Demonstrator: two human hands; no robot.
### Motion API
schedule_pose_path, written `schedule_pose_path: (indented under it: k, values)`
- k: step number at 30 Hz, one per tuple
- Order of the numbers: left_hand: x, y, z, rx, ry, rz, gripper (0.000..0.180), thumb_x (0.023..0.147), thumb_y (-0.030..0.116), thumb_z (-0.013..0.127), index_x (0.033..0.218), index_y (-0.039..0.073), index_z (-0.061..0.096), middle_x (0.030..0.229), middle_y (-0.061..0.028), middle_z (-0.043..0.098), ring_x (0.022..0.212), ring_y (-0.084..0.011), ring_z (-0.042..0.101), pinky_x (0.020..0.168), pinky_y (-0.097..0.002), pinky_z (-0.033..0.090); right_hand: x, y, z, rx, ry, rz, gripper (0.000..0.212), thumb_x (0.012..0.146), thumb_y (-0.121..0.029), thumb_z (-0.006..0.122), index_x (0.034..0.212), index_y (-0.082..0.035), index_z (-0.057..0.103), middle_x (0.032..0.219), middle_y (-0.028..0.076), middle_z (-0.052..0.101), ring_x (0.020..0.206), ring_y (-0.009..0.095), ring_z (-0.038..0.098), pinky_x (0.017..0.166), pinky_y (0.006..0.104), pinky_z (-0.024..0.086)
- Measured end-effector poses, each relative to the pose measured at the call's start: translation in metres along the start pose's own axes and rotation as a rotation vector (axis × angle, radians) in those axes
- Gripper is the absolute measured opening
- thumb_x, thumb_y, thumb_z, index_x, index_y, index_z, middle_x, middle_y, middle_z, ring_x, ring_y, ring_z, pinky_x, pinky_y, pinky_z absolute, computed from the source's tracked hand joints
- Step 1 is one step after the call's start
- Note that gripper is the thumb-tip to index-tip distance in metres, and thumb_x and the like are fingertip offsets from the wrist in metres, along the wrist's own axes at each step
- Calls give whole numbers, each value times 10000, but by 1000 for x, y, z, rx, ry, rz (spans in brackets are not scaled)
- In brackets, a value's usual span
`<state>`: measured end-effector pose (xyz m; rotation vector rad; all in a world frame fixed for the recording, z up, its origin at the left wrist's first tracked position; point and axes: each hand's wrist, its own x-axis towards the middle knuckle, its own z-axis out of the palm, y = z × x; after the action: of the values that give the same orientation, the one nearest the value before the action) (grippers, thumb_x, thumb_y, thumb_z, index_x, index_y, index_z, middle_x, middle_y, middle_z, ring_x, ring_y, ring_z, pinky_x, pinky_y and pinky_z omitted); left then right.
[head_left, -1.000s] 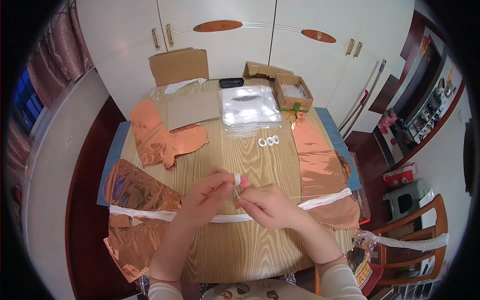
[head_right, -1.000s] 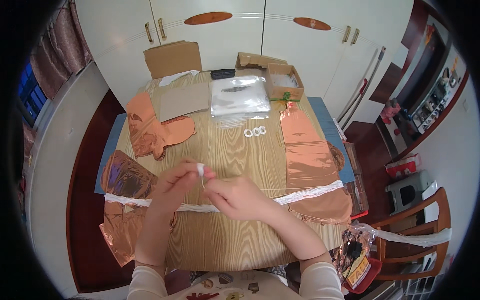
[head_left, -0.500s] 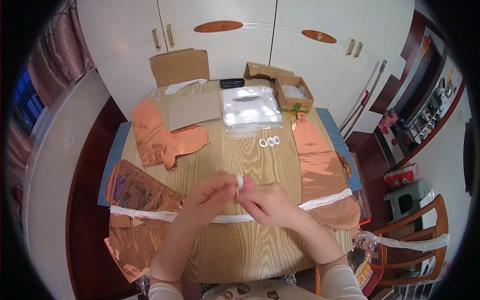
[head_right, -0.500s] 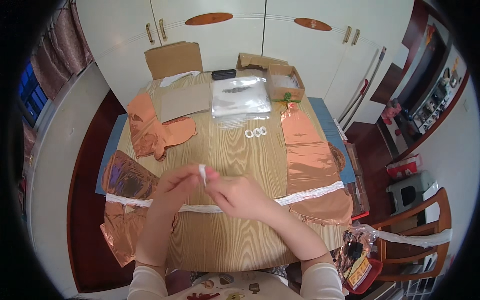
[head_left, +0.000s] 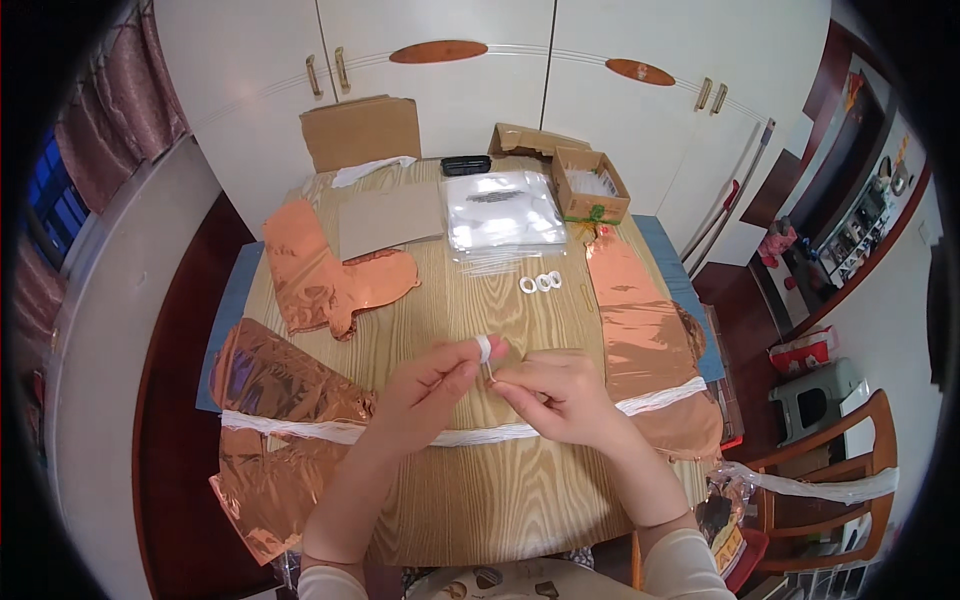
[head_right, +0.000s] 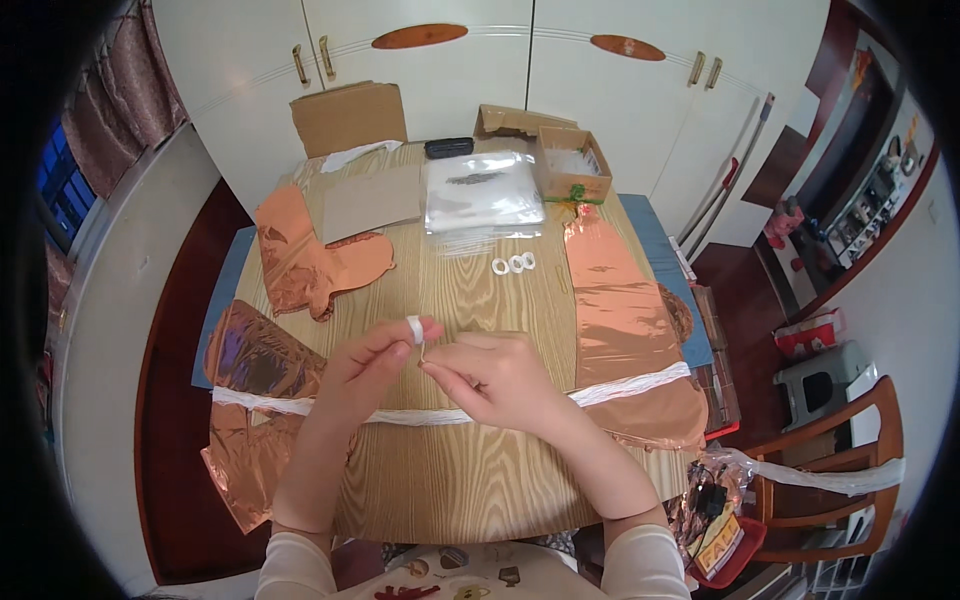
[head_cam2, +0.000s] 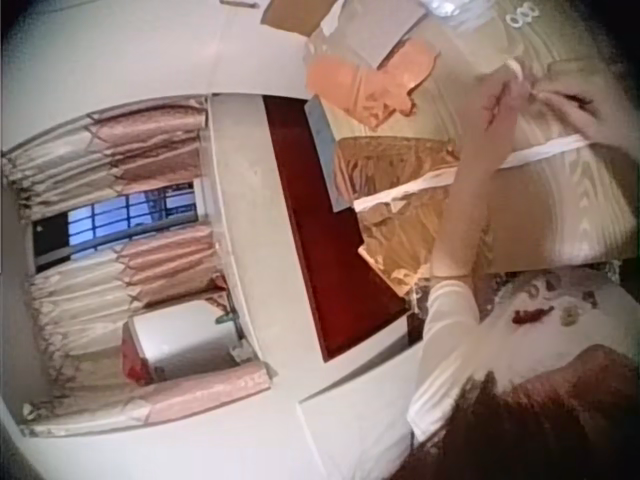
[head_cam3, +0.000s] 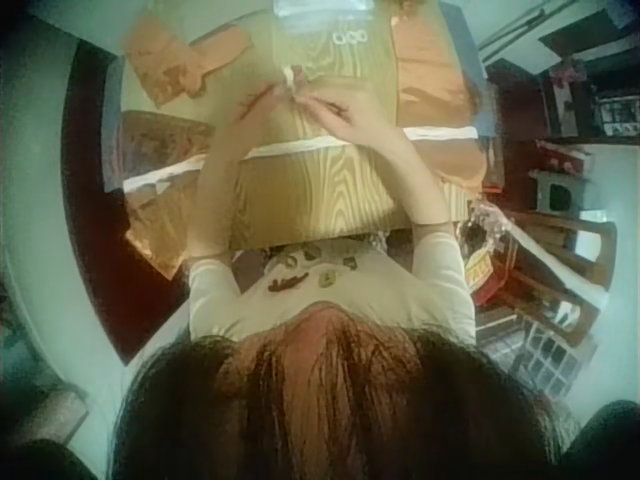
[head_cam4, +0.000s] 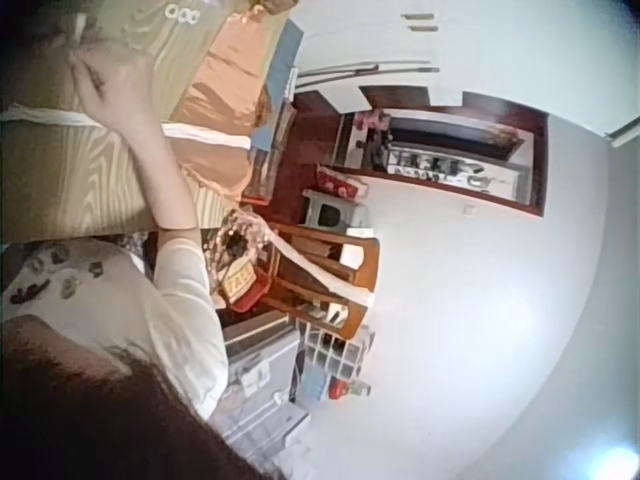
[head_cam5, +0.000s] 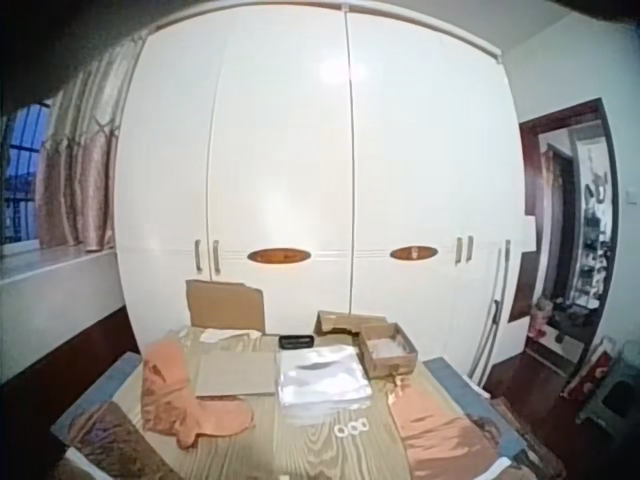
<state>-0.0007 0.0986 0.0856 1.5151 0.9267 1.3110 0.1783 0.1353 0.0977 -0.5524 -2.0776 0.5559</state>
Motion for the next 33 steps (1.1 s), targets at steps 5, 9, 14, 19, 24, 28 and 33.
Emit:
schedule_pose_path:
  k: [5, 9, 14, 19, 24, 28, 33]
  values:
    - [-2, 1, -11, 111, -251, -90, 222, 896, 78, 465, 1068, -11, 574, 967, -62, 609, 908, -96, 546, 812, -261, 427, 2, 3, -4, -1, 115, 103, 47, 741, -54, 628, 784, -62, 644, 620, 50, 569, 484, 183, 533, 449, 272, 417]
    - [-2, 2, -10, -308, -240, -107, 204, 892, 75, 467, 1033, -8, 589, 951, -54, 616, 869, -94, 548, 801, -253, 427, -1, 9, 4, -1, 88, 115, 72, 737, -60, 628, 807, -66, 642, 639, 47, 571, 496, 180, 535, 452, 277, 421]
    - [3, 1, 0, -14, 33, 49, 187, 876, 38, 473, 1002, 7, 607, 952, -72, 616, 857, -122, 558, 801, -257, 423, -2, 1, 7, -209, 14, -171, 105, 729, -64, 630, 831, -87, 639, 596, 36, 527, 494, 188, 525, 449, 290, 420]
    - [-2, -1, -10, -54, -290, -15, 204, 874, 22, 470, 1034, 6, 595, 1011, -92, 606, 883, -148, 567, 826, -270, 421, -2, 10, 4, -163, 174, -64, 104, 710, -37, 644, 810, -65, 639, 603, 52, 536, 491, 177, 520, 445, 281, 403]
    - [-5, -3, 0, -370, -48, -4, 203, 869, 27, 480, 1034, -22, 586, 1022, -92, 604, 948, -173, 563, 870, -289, 410, -4, 5, 14, -170, 130, -97, 119, 689, -34, 665, 800, -70, 641, 590, 42, 523, 488, 173, 512, 437, 280, 392]
    - [1, -2, 3, -225, -8, -13, 221, 848, 11, 495, 1048, -30, 579, 1004, -101, 610, 984, -180, 557, 898, -308, 402, -4, 3, 15, -230, 209, -153, 108, 682, -62, 684, 774, -91, 635, 572, 26, 496, 488, 181, 507, 435, 287, 398]
    - [-2, -1, -1, -171, -95, -150, 195, 859, 25, 516, 1035, -15, 592, 1025, -58, 604, 954, -100, 540, 846, -242, 412, 2, -1, 4, -210, 263, -150, 77, 684, -57, 688, 735, -91, 639, 591, 17, 521, 497, 164, 505, 443, 278, 398]
